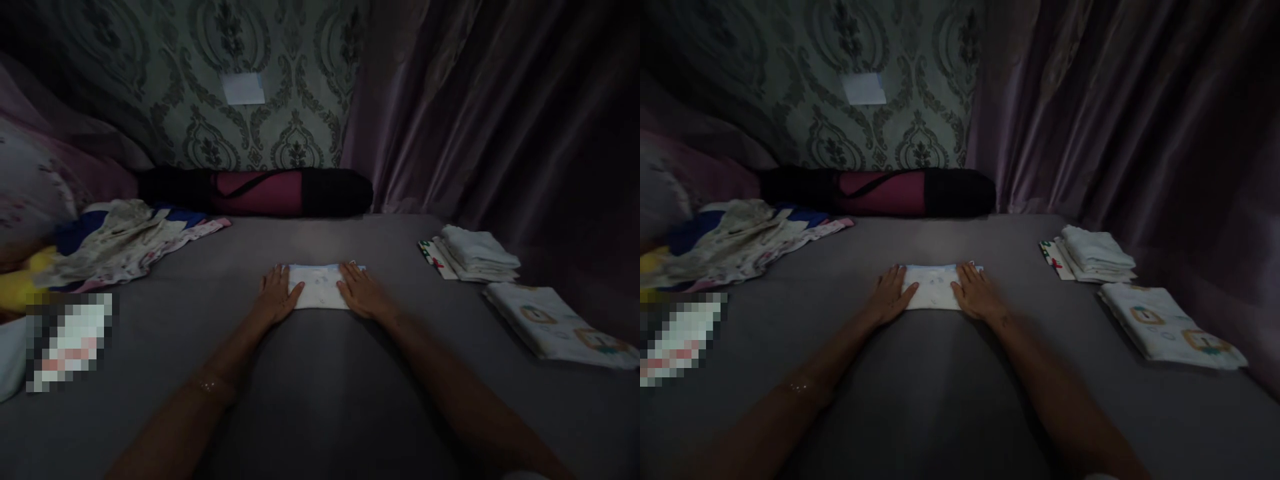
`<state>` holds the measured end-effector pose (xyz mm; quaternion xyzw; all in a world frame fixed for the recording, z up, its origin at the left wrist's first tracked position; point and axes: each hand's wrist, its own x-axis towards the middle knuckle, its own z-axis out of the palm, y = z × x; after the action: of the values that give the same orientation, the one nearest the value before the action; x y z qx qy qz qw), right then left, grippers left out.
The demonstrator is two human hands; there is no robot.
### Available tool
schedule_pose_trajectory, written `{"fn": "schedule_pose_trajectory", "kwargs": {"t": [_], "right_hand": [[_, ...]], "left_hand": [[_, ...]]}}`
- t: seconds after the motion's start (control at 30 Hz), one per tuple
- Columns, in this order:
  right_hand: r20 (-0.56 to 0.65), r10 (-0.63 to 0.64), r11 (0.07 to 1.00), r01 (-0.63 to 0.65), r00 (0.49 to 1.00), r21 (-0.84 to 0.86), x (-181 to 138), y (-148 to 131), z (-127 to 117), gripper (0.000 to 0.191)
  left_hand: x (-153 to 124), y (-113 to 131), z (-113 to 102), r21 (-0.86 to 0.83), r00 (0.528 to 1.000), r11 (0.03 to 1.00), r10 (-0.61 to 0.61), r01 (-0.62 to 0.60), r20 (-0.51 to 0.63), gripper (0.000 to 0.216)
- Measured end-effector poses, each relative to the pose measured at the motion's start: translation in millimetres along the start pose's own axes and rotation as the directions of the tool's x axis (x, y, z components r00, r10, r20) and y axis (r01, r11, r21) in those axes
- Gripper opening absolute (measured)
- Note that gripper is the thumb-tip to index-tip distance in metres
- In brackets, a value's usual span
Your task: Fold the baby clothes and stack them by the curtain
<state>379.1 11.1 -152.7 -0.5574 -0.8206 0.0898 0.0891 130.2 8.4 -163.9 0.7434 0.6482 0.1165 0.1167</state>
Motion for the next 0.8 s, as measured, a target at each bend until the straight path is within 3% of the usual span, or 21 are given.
{"fn": "schedule_pose_trajectory", "kwargs": {"t": [0.2,0.33,0.5,0.7,0.8], "right_hand": [[-0.028,0.01,0.999,-0.009,1.0,0.038,4,9,8,0.066],[0.04,0.035,0.997,-0.038,0.999,0.073,8,6,-7,0.066],[-0.168,-0.04,0.999,0.043,0.985,0.016,8,-8,-23,0.062],[-0.001,-0.068,0.997,0.068,0.998,-0.03,4,-4,-2,0.064],[0.024,-0.057,0.998,0.058,0.998,-0.024,5,1,3,0.063]], "left_hand": [[6,-3,1,-0.061,0.999,0.998,-0.023,0.025,0.027,0.071],[1,-8,-13,-0.165,0.997,0.985,-0.037,0.049,0.073,0.07],[-19,-17,-21,-0.307,0.998,0.95,-0.056,0.058,0.015,0.075],[-30,-28,-3,-0.269,0.998,0.963,-0.033,0.02,-0.044,0.068],[-30,-31,0,-0.254,0.997,0.967,0.007,-0.025,-0.075,0.064]]}}
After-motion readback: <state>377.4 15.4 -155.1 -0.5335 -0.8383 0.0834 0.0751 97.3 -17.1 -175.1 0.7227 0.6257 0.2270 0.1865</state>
